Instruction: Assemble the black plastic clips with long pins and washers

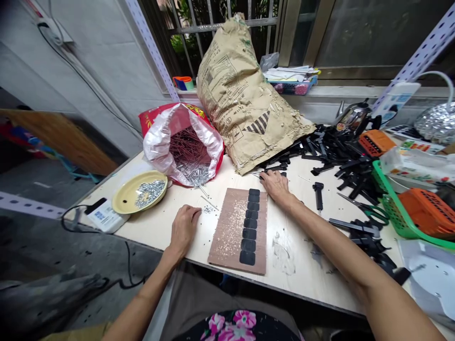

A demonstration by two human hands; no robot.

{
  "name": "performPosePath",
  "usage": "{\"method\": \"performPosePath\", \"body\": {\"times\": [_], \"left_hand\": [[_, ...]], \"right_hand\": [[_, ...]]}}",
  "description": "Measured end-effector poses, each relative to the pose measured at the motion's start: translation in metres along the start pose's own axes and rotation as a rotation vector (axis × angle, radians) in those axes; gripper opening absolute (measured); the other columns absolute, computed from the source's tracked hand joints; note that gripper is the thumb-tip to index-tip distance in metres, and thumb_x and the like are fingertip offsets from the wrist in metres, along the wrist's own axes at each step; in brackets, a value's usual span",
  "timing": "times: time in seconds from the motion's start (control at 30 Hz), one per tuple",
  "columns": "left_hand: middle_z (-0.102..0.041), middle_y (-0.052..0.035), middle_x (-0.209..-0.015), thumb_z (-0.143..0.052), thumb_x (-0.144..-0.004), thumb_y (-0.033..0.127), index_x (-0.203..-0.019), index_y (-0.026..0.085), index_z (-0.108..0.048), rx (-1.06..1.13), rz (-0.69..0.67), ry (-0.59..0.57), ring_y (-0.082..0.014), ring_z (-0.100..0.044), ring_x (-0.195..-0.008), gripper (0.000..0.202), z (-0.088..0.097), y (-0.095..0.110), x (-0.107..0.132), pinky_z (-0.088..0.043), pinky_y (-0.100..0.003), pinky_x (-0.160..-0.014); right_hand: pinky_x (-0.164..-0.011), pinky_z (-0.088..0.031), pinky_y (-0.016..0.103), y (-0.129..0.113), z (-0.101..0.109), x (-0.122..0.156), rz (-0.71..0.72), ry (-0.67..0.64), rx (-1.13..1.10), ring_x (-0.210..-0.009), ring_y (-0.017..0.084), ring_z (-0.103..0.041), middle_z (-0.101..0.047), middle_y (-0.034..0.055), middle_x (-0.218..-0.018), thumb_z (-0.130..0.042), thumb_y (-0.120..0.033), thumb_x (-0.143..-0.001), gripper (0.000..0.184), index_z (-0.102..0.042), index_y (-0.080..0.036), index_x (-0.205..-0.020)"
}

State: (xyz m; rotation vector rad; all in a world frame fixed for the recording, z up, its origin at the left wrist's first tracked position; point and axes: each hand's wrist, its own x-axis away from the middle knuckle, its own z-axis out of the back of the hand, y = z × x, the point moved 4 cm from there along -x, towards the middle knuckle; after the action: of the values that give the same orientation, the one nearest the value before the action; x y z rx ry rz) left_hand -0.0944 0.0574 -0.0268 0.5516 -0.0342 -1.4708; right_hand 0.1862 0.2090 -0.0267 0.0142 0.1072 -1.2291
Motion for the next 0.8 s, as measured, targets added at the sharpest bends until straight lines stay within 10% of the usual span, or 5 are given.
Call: {"method": "performPosePath", "body": {"times": [0.4, 0.6, 0.8], "left_hand": [[-0.058, -0.0078, -0.087, -0.041, -0.09, 0.019, -0.086, 0.02, -0.063, -0.174, -0.065, -0.098, -0.0224, -0.051, -0.087, 0.023, 0.0, 0.011, 0.0, -0.04, -0.03, -0.068], [-0.062, -0.0053, -0.081, -0.063, -0.077, 0.033, -0.084, 0.014, -0.066, 0.843, 0.4, -0.028, -0.0139, -0.056, -0.067, 0.02, 0.01, 0.01, 0.0, -0.043, -0.024, -0.059], [-0.065, -0.0025, -0.071, -0.08, -0.062, 0.023, -0.08, 0.01, -0.065, 1.738, 0.742, -0.237, -0.0077, -0.059, -0.058, 0.027, 0.008, 0.062, 0.012, -0.051, -0.018, -0.056]], "right_hand": [[-0.066, -0.037, 0.03, -0.001, 0.009, -0.005, -0.045, 0.038, -0.001, -0.092, 0.023, -0.05, -0.059, 0.0106, -0.1, -0.039, -0.024, -0.093, 0.025, -0.062, -0.021, -0.1], [-0.051, -0.039, 0.023, -0.026, 0.054, 0.051, 0.063, 0.356, -0.373, -0.068, 0.013, -0.054, -0.061, 0.0057, -0.095, -0.036, -0.025, -0.095, 0.03, -0.06, -0.019, -0.113], [-0.063, -0.044, 0.024, -0.103, 0.086, 0.113, 0.349, 0.41, -0.481, -0.074, 0.013, -0.057, -0.064, 0.0033, -0.088, -0.047, -0.032, -0.094, 0.024, -0.067, -0.021, -0.095]]}}
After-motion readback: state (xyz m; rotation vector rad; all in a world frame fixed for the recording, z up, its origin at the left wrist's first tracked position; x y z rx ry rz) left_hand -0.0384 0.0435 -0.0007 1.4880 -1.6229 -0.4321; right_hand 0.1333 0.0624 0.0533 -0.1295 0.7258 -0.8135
